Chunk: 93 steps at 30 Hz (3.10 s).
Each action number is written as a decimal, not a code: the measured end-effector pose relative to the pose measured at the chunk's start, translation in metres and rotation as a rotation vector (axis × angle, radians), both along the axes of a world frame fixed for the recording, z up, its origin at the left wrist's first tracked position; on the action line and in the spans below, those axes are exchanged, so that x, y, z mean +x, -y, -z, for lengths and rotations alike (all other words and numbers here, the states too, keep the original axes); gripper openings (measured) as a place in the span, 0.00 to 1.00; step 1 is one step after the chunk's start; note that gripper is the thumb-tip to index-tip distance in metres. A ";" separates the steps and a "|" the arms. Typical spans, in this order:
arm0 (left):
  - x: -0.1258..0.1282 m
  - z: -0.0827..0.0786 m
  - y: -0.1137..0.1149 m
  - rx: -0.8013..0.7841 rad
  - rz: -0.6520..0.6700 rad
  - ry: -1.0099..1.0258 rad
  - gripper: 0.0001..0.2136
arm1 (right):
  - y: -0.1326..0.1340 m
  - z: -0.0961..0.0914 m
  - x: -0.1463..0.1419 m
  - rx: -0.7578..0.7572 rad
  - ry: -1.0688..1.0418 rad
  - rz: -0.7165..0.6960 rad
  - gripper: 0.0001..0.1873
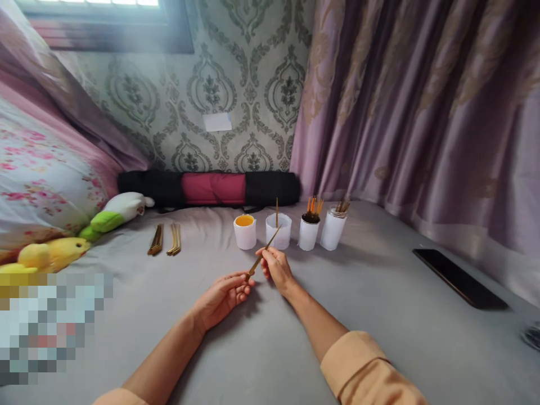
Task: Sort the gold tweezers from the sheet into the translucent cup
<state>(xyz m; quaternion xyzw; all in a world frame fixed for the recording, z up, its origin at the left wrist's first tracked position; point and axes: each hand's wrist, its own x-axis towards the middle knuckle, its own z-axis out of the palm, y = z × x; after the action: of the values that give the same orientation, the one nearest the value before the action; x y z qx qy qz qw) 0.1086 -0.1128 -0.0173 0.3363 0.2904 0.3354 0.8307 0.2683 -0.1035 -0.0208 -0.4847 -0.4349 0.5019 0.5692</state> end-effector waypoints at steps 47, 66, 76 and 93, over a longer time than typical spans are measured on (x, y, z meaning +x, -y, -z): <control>-0.006 0.001 0.001 -0.019 0.088 0.058 0.10 | -0.016 -0.058 0.057 -0.007 -0.012 0.212 0.17; -0.005 0.004 0.000 -0.015 0.073 0.069 0.10 | -0.018 -0.074 0.046 0.005 0.190 0.172 0.12; -0.006 0.003 -0.001 -0.025 0.056 0.067 0.09 | -0.018 -0.074 0.048 0.022 0.255 0.168 0.11; -0.009 0.004 -0.007 -0.084 0.010 0.055 0.13 | -0.020 -0.106 0.066 0.100 0.303 0.334 0.10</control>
<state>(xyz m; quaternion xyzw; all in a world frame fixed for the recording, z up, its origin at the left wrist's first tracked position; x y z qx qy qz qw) 0.0992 -0.1059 -0.0211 0.2930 0.2796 0.3280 0.8534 0.3341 -0.0835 0.0849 -0.5908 -0.4535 0.3001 0.5960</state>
